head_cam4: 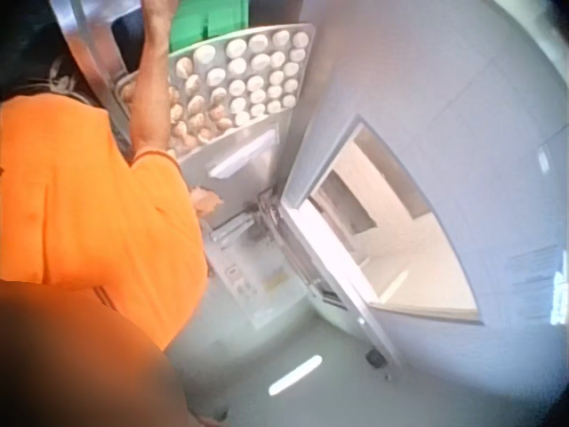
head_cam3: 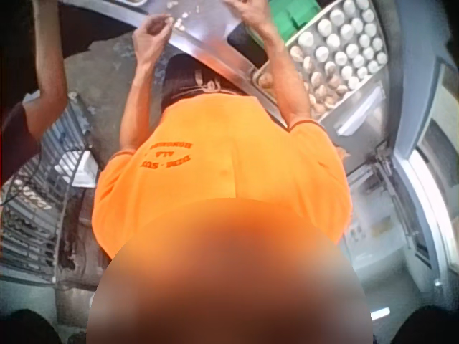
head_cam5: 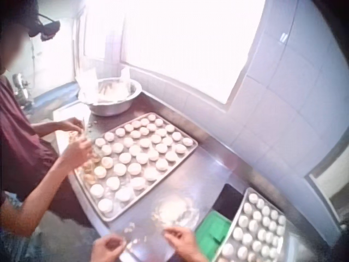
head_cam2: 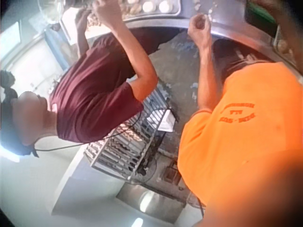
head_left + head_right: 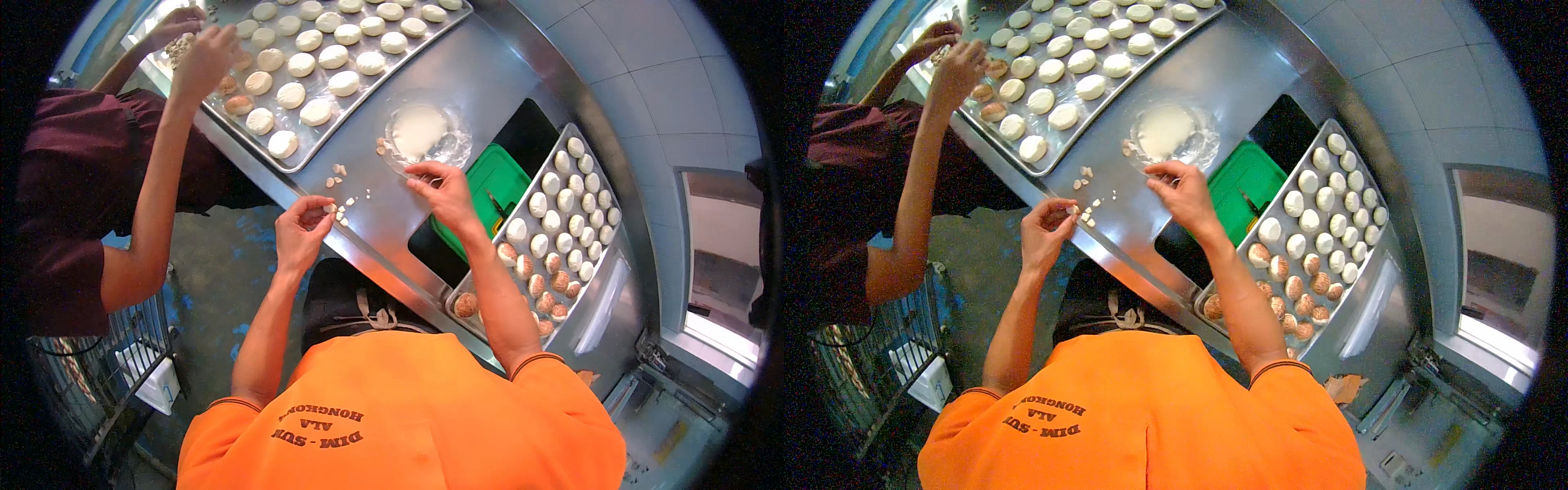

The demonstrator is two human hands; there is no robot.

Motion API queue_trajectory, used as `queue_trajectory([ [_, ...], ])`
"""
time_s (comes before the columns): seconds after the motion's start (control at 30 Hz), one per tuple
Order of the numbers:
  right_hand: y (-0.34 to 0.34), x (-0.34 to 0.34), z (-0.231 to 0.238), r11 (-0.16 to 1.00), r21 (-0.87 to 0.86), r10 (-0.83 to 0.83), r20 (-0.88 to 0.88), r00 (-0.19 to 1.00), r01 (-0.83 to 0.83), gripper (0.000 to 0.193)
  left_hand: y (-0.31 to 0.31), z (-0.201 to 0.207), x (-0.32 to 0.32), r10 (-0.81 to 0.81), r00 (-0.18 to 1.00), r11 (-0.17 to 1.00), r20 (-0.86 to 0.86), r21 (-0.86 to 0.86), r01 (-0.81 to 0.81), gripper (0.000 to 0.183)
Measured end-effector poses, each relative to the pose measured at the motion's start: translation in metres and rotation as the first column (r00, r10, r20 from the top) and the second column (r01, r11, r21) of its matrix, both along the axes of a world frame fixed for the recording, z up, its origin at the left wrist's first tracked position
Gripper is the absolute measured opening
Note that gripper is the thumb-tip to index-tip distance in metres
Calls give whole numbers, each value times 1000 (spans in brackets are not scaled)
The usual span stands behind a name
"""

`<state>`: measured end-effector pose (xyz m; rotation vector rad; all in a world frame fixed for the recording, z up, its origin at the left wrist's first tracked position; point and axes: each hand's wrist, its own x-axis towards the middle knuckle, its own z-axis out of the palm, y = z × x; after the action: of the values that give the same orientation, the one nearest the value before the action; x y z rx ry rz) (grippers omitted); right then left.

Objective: The person retrieves a tray of baked buns from a rack and places it on a stainless steel counter. They then repeatedly pick small white dough pieces, flatten them, and place them on top of the buns to assemble dim sum. Another person works alongside on a separate tray.

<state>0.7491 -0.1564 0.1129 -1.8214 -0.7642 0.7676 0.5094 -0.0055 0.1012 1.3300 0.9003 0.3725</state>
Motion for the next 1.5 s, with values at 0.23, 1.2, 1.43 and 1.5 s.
queue_trajectory([
  [0.23,-13,54,-8,975,-143,-161,73,984,170,16,-25,-1,16,-134,991,987,22,97,131,23],
  [1.2,15,69,-44,939,-329,313,704,637,-98,12,-30,6,21,-176,982,983,62,-43,179,23],
  [1.43,-8,59,0,989,-138,-55,-52,997,48,17,-39,25,47,-79,971,962,227,-237,134,24],
  [1.5,-15,47,22,995,-43,-102,-313,944,93,19,-39,34,57,-28,969,939,247,-325,110,24],
])
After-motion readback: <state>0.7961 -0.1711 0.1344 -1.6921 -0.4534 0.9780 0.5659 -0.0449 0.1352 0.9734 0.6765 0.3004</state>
